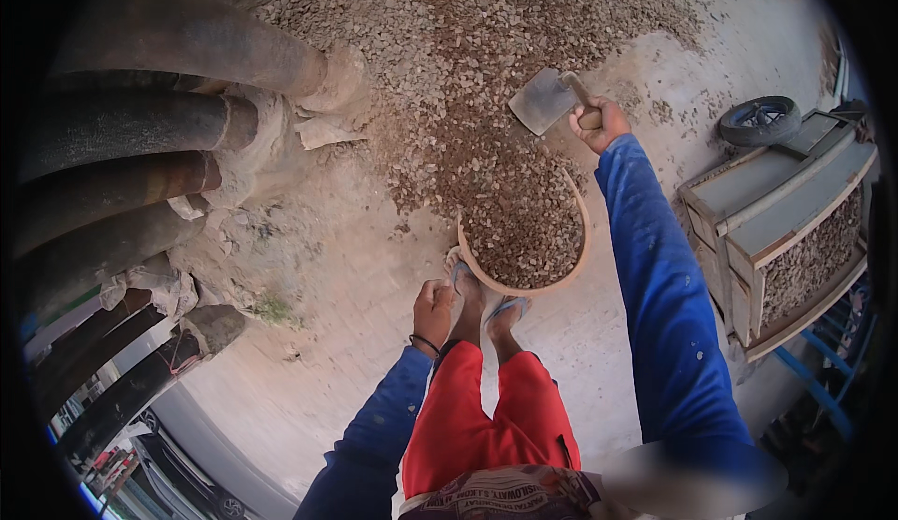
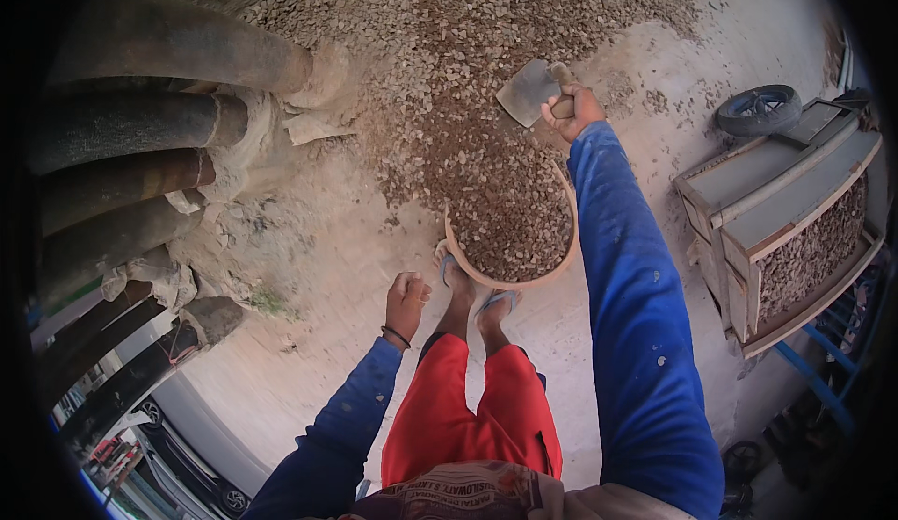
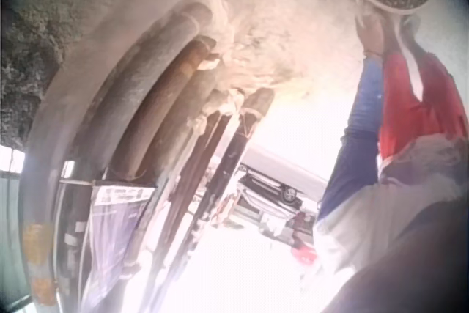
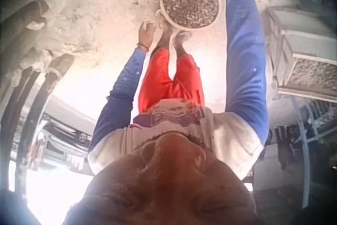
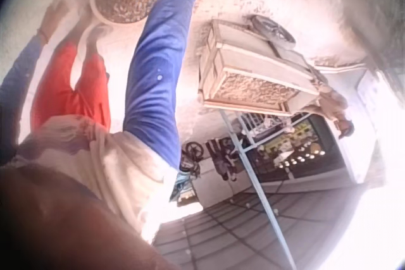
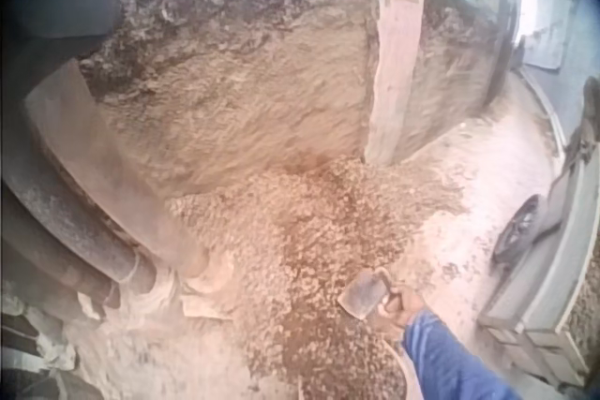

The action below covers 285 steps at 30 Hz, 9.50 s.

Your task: The person uses a shovel to scoop small stones from the ground into a plastic scoop and then dumps the stones into a wooden cart being held by another person.

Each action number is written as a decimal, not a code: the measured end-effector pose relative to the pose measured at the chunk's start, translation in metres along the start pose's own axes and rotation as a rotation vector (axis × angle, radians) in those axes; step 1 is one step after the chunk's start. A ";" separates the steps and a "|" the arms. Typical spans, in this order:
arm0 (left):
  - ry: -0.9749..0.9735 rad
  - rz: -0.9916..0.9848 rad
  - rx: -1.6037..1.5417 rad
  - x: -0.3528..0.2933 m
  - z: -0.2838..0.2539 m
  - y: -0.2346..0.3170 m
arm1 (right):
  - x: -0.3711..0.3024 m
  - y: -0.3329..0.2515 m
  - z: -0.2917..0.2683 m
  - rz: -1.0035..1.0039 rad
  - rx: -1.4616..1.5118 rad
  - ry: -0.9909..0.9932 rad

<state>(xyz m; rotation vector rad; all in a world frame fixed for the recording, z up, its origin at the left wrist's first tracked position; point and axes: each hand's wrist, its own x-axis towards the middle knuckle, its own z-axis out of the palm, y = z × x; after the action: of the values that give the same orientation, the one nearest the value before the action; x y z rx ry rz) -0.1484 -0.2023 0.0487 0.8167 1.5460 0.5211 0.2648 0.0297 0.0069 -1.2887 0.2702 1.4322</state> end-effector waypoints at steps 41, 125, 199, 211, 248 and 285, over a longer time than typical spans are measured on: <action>0.262 -0.550 -0.183 0.263 0.133 -0.305 | 0.146 0.270 -0.374 0.128 -0.934 0.459; -1.026 -0.320 0.512 -0.240 1.143 0.445 | -0.537 -0.639 -0.887 -0.569 0.331 0.542; 0.016 -0.742 0.019 -0.114 0.073 -0.137 | -0.017 0.186 -0.357 -0.381 -0.676 0.344; 0.046 0.311 0.079 0.083 0.164 0.092 | -0.105 0.099 -0.403 -0.074 -0.179 0.949; 0.146 0.732 0.861 0.161 0.205 0.243 | 0.218 -0.302 -0.303 -0.134 -1.702 0.919; 0.148 0.657 0.808 0.189 0.191 0.290 | 0.187 -0.265 -0.494 0.000 -0.883 0.873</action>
<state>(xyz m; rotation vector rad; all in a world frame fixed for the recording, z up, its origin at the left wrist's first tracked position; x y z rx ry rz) 0.0963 0.1028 0.1092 1.9800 1.6108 0.4133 0.7886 -0.1493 -0.2002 -2.6132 0.2035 0.8973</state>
